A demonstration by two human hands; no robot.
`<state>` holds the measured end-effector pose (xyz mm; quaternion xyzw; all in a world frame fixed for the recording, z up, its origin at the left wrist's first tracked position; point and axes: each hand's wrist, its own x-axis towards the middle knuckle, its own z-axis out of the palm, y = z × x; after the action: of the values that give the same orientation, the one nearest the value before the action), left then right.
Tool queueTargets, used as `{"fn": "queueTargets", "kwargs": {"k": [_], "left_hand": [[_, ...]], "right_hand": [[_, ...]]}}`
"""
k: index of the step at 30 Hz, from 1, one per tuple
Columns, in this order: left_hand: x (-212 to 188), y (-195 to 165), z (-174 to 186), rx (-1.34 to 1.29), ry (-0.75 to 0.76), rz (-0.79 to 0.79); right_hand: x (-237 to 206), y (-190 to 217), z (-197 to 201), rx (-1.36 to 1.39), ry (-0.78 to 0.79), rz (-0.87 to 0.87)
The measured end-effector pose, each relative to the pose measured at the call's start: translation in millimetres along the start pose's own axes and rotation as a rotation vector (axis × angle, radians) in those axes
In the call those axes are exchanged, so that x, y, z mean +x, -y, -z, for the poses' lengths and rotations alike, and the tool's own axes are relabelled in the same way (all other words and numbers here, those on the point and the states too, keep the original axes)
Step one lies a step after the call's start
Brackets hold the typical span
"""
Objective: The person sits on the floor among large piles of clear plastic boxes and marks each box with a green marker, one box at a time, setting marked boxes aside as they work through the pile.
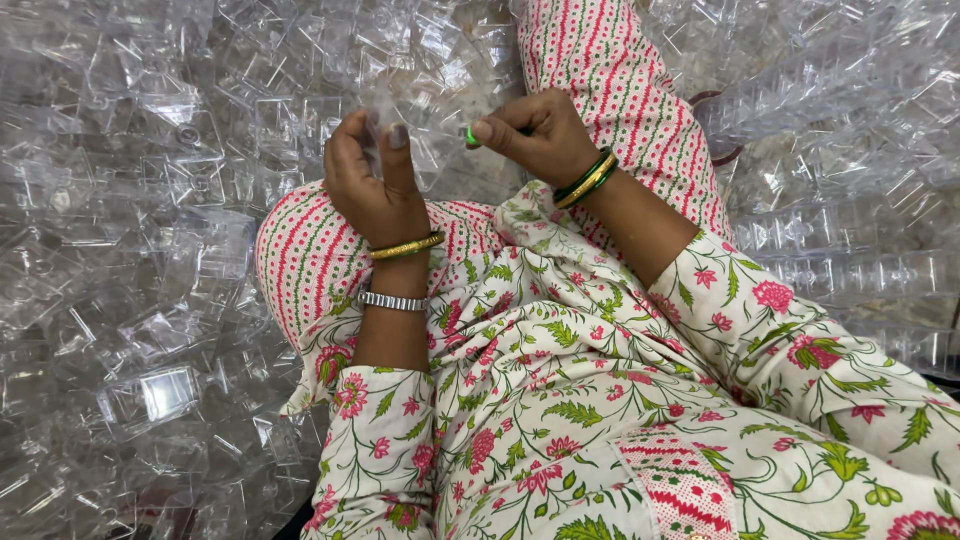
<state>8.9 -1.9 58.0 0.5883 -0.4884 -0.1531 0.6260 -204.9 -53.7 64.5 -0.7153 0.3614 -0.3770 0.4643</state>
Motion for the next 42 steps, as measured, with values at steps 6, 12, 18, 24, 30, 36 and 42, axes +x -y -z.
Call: {"fn": "queueTargets", "kwargs": {"k": [6, 12, 18, 24, 30, 36, 42], "left_hand": [[5.8, 21.3, -8.4, -0.438, -0.056, 0.262], [6.7, 43.2, -9.7, -0.594, -0.05, 0.275], [7.7, 42.5, -15.3, -0.563, 0.058, 0.277], [0.0, 28.6, -16.0, -0.6, 0.271, 0.292], [-0.6, 25.8, -13.4, -0.506, 0.286, 0.273], [-1.2, 28.5, -13.6, -0.583, 0.235, 0.289], [5.5, 34.7, -10.8, -0.496, 0.068, 0.39]], "right_hand": [[20.5, -9.6, 10.6, 0.071, -0.236, -0.34], [37.7, -33.3, -26.6, -0.657, -0.072, -0.091], [38.4, -40.6, -42.6, -0.611, -0.099, -0.311], [44.4, -35.1, -22.4, -0.23, -0.305, -0.452], [37.9, -43.2, -44.5, -0.373, -0.072, -0.526], [36.7, -32.8, -40.5, 0.017, -0.266, -0.659], [25.6, 0.2, -6.6, 0.388, -0.353, -0.5]]}}
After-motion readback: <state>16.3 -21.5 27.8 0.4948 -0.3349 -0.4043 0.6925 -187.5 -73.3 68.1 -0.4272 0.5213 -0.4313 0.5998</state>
